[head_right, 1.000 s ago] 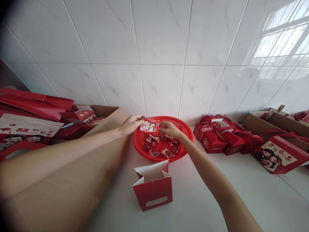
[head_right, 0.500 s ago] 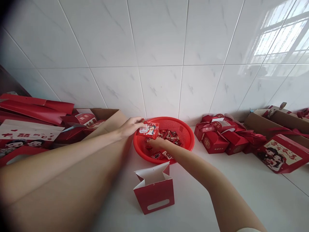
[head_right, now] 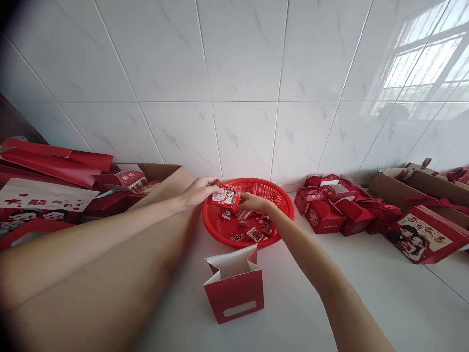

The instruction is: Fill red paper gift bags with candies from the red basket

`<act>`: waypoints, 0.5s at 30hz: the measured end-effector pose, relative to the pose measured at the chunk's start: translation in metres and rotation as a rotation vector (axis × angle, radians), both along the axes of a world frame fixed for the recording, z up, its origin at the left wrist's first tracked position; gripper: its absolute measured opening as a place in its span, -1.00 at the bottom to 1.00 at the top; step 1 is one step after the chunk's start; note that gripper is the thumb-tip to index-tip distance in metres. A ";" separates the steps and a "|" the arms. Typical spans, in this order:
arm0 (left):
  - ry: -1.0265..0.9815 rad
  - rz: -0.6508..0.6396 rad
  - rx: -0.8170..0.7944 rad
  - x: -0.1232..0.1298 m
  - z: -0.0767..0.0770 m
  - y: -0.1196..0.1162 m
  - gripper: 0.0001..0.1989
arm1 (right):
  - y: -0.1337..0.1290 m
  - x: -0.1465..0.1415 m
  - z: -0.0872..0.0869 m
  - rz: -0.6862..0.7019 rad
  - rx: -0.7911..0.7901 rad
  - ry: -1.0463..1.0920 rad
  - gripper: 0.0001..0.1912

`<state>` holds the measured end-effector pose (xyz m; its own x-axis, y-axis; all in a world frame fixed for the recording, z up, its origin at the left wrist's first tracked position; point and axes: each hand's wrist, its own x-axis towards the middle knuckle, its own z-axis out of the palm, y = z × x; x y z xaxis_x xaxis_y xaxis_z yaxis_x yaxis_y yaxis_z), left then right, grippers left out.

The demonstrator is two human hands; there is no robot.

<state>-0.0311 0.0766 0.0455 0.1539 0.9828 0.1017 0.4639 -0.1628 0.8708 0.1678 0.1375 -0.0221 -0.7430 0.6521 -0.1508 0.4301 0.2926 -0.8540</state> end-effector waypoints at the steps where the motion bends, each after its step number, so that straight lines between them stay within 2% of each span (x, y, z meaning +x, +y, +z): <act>1: 0.002 0.016 0.012 -0.001 -0.001 0.001 -0.74 | -0.001 0.005 0.001 -0.006 -0.060 0.018 -0.71; 4: 0.014 0.073 0.045 -0.003 -0.002 0.004 -0.77 | -0.004 0.019 0.001 -0.026 -0.207 0.108 -0.69; 6: 0.016 0.096 0.048 -0.004 -0.002 0.005 -0.77 | -0.005 0.028 0.000 -0.010 -0.222 0.117 -0.67; 11: -0.002 0.089 0.026 -0.004 -0.001 0.006 -0.77 | -0.008 0.043 -0.005 0.044 -0.134 -0.061 -0.48; 15: 0.005 0.082 0.030 -0.004 -0.001 0.005 -0.78 | -0.008 0.041 -0.001 -0.021 0.077 -0.139 -0.59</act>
